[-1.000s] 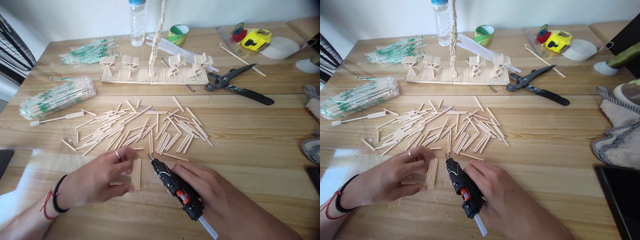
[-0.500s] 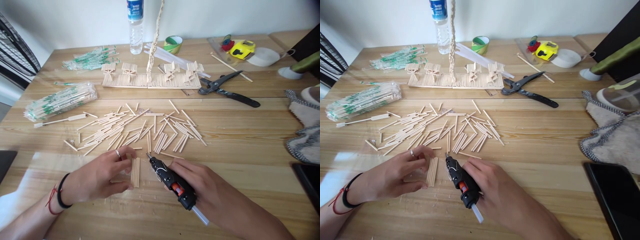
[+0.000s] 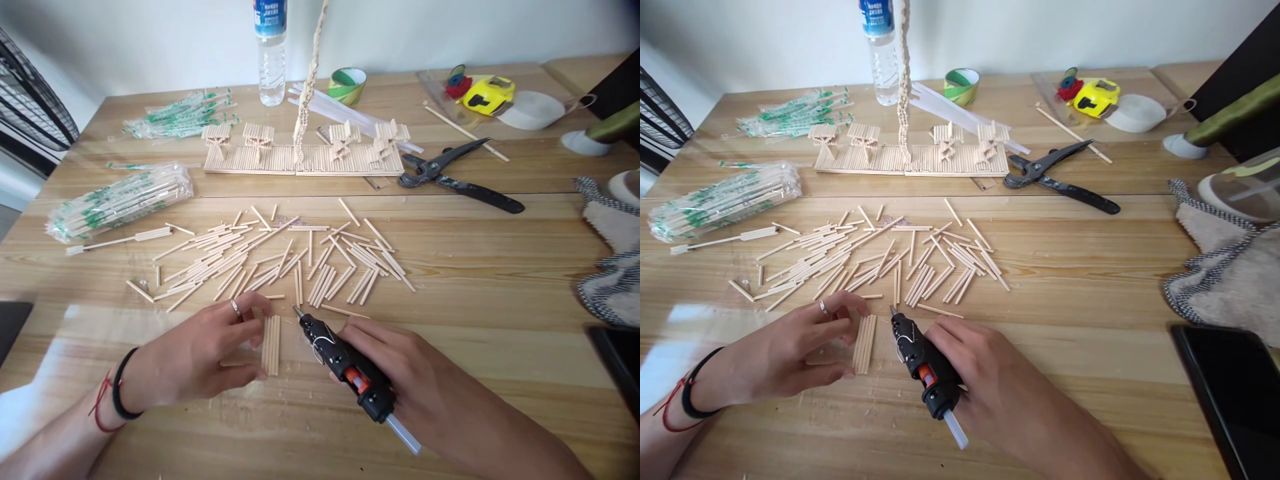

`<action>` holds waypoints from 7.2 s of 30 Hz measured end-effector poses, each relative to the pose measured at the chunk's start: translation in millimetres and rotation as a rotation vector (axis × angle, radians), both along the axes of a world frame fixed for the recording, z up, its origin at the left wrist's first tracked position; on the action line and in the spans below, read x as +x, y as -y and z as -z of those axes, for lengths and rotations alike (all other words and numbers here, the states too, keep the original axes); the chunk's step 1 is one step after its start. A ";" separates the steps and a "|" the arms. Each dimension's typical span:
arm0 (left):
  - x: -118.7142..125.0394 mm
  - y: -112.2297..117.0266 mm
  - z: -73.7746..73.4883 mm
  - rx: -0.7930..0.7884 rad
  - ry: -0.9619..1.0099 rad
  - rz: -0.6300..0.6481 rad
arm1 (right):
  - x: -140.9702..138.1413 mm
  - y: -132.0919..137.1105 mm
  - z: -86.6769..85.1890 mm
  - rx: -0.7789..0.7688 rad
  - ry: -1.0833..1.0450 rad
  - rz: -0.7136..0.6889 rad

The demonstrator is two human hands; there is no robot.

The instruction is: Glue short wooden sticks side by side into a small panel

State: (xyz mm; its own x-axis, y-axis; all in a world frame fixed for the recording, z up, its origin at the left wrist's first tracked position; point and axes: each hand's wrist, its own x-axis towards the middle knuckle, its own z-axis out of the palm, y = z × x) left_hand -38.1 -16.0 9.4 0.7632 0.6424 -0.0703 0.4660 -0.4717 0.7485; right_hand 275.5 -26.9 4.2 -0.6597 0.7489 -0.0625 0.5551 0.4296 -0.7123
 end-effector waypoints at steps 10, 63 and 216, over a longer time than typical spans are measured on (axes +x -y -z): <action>2.2 -1.5 -1.4 0.027 -0.003 -0.003 | -1.9 1.4 -1.8 0.032 0.009 0.004; 1.4 -0.9 -0.3 0.026 0.007 -0.006 | -1.1 0.4 -3.7 0.045 0.018 0.000; 4.7 -1.1 -4.5 0.098 -0.034 0.026 | 1.4 -9.6 -2.4 -0.132 -0.120 0.015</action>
State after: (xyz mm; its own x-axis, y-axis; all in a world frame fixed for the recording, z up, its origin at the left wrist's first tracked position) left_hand -33.4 -14.9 13.9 0.7777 0.6277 -0.0343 0.4775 -0.5544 0.6817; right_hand 276.9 -17.4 6.6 -0.6574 0.7491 -0.0822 0.4679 0.3202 -0.8237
